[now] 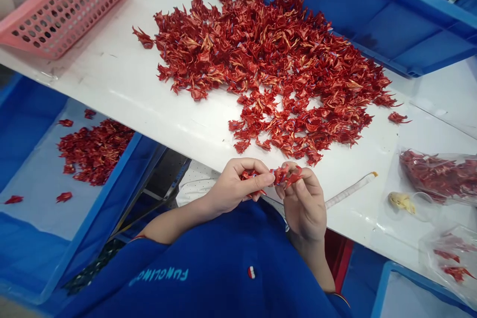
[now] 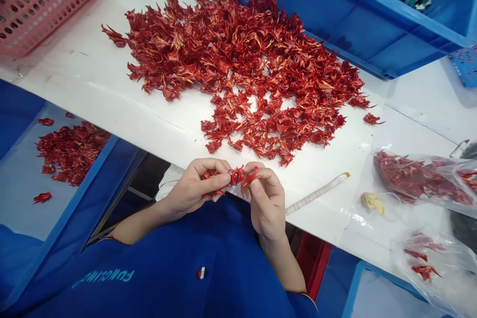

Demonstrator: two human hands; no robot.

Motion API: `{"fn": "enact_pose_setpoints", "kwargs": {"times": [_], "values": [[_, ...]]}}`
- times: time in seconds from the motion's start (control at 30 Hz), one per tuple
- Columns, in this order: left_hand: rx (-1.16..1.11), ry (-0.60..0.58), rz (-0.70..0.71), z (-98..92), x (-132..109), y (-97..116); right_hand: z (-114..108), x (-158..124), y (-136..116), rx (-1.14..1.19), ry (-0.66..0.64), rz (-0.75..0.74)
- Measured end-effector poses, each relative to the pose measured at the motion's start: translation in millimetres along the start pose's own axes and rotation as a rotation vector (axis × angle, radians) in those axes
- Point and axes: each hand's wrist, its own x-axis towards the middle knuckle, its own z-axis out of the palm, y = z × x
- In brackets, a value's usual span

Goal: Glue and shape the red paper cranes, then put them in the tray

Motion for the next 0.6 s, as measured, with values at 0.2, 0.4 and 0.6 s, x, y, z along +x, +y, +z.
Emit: {"fn": "enact_pose_setpoints", "kwargs": {"times": [0.2,0.4,0.6], "values": [[0.154,0.024,0.177,-0.4,-1.1,-1.8,-3.7,-4.8,-1.5,-0.072,-0.08,-0.124],[0.352,0.072,0.319,1.2,-2.0,-1.9,-2.4,-11.3,0.6,-0.238,-0.096,-0.266],[0.526,0.013,0.34,-0.3,-3.5,-0.5,-23.4,-19.7,-14.8,-0.414,0.258,-0.568]]}}
